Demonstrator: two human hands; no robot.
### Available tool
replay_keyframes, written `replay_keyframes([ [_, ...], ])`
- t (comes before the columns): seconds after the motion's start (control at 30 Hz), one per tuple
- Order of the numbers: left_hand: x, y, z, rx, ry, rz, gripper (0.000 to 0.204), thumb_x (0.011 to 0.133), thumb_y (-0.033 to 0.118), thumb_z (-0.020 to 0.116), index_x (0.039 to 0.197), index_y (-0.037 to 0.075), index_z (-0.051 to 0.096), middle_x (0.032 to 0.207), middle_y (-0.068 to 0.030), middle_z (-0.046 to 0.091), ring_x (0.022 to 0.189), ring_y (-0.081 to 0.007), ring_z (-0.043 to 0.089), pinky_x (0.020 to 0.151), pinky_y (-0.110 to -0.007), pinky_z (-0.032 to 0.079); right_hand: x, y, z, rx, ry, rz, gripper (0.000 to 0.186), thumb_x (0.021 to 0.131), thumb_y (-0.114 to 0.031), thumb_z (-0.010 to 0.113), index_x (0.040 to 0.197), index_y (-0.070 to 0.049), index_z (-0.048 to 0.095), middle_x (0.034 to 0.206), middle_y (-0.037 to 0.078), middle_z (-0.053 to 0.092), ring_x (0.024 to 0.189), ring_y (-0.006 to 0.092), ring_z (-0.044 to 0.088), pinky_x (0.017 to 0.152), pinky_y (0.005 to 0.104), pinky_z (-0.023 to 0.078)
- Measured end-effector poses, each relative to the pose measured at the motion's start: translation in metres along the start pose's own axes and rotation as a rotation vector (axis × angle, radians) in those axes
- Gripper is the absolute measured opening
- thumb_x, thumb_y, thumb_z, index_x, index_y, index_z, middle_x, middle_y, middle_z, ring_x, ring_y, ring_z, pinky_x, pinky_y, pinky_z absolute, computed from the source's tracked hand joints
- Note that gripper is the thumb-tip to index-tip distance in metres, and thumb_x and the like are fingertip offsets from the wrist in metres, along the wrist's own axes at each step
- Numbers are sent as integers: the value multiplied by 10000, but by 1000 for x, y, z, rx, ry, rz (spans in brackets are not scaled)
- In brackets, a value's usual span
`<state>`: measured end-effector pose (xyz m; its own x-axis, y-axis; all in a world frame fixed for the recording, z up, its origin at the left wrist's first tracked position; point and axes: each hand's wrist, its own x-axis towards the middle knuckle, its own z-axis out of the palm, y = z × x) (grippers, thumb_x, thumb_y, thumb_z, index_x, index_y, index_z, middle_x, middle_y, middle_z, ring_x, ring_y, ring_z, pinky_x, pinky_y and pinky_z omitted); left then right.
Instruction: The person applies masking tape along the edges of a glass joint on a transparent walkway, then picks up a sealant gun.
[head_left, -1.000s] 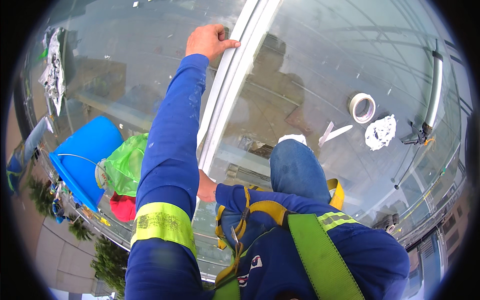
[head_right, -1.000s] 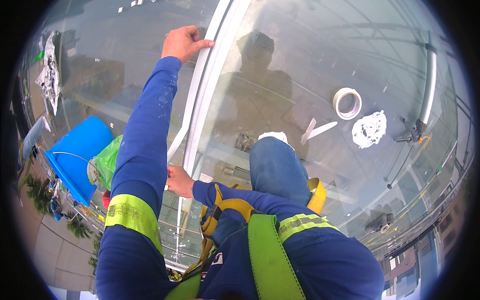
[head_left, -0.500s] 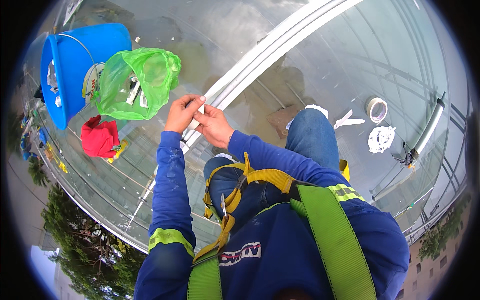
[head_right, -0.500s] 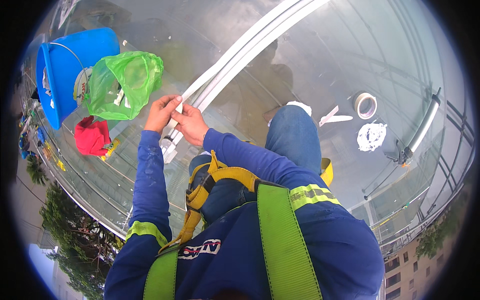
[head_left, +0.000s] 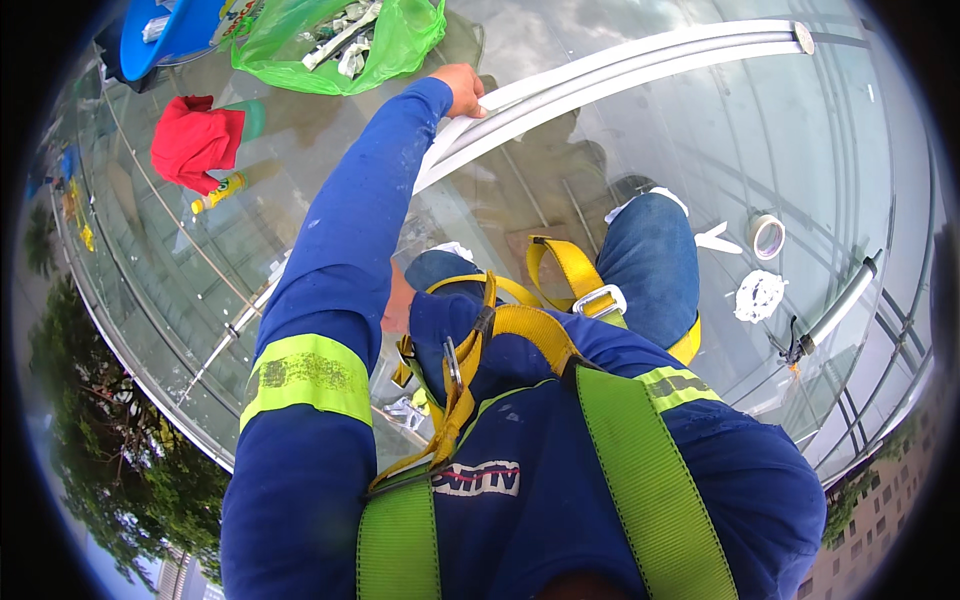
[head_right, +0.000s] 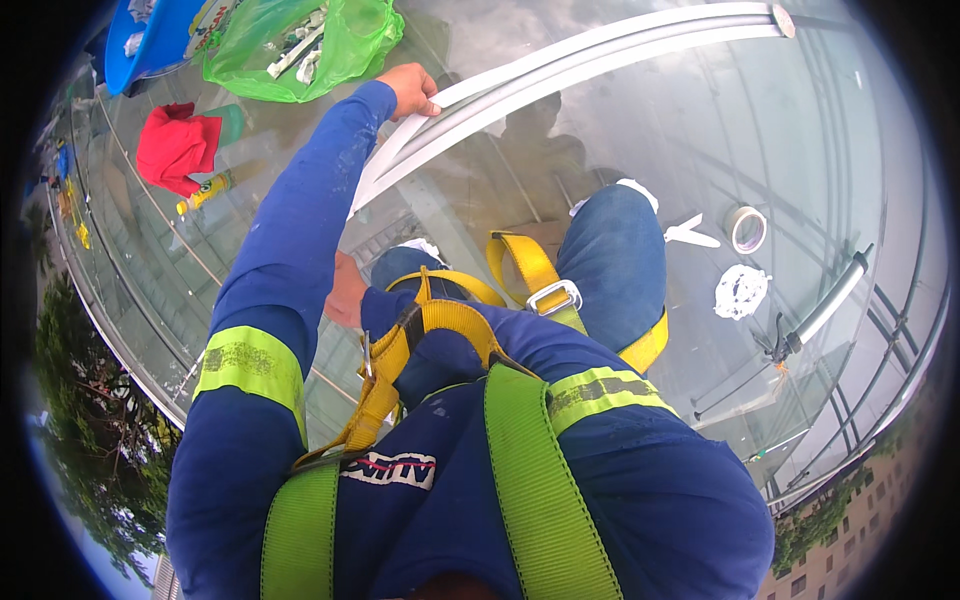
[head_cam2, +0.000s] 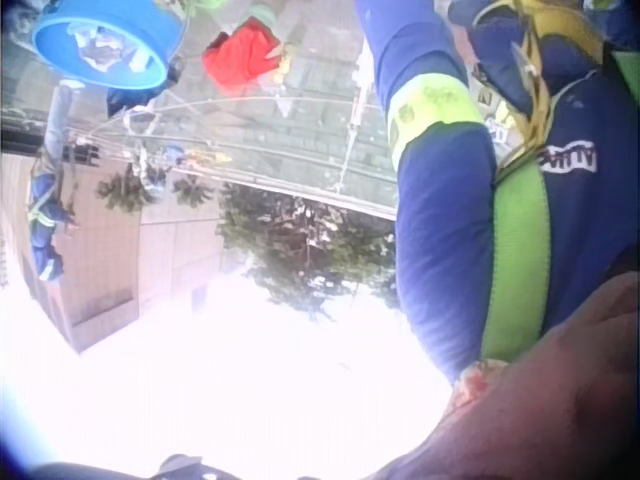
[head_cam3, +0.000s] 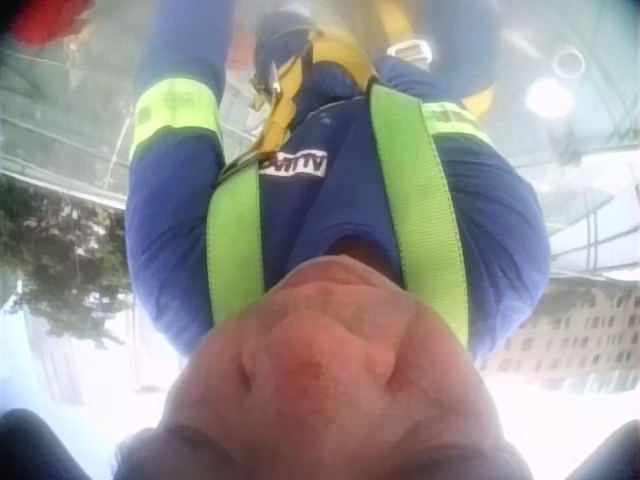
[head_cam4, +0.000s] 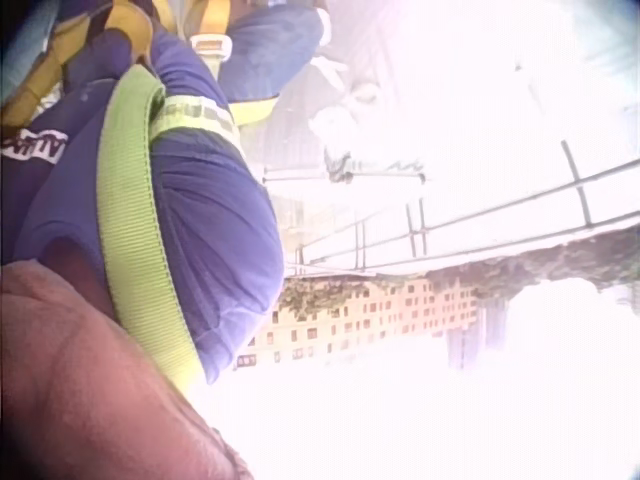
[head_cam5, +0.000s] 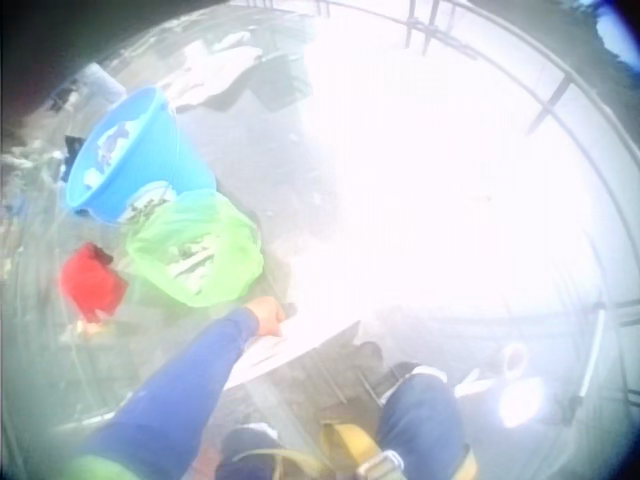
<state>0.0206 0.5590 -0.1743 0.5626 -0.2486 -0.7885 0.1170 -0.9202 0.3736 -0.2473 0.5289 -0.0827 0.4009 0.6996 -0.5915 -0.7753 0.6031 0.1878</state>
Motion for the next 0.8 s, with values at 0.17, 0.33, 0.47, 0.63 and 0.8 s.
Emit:
replay_keyframes([
  [0.17, -45, 13, -27, 92, -247, -234, 641, 794, 511, 819, 1195, 25, 702, 1061, -115, 729, 907, -255, 734, 683, -424, 593, 5, 32, 16, 196, -128, 275, 257, 1013, -165, 635, 1257, -101, 587, 1212, 37, 688, 1108, 172, 650, 1003, 340, 498],
  [0.33, -155, -54, -19, -141, -438, -319, 703, 699, 537, 865, 1155, 21, 722, 1020, -121, 735, 964, -269, 719, 780, -445, 595, 31, 20, 18, -17, -21, 95, 163, 1060, -224, 575, 1102, -67, 573, 1057, 54, 642, 998, 200, 656, 949, 375, 536],
  [0.47, -206, -111, 30, -101, 12, -168, 536, 652, 267, 929, 1077, 20, 715, 918, -120, 731, 879, -248, 700, 757, -415, 580, 37, 28, 17, -73, -17, 102, 174, 1075, -192, 526, 1172, -48, 530, 1074, 81, 646, 1004, 220, 664, 937, 392, 543],
  [0.63, -220, -150, 56, -551, 384, -171, 499, 668, 139, 904, 1083, -16, 676, 994, -153, 726, 851, -242, 688, 851, -390, 551, 58, 37, -7, -167, 46, 0, 238, 1089, -213, 495, 1238, -30, 527, 1161, 90, 649, 1077, 220, 653, 990, 404, 525],
  [0.8, -222, -162, 78, -189, 161, -300, 515, 718, 202, 875, 1193, 52, 744, 1096, -201, 743, 976, -301, 723, 869, -393, 559, 60, 60, -14, -262, 87, -19, 216, 1088, -212, 495, 1228, -52, 530, 1121, 74, 652, 1051, 206, 650, 973, 397, 514],
])
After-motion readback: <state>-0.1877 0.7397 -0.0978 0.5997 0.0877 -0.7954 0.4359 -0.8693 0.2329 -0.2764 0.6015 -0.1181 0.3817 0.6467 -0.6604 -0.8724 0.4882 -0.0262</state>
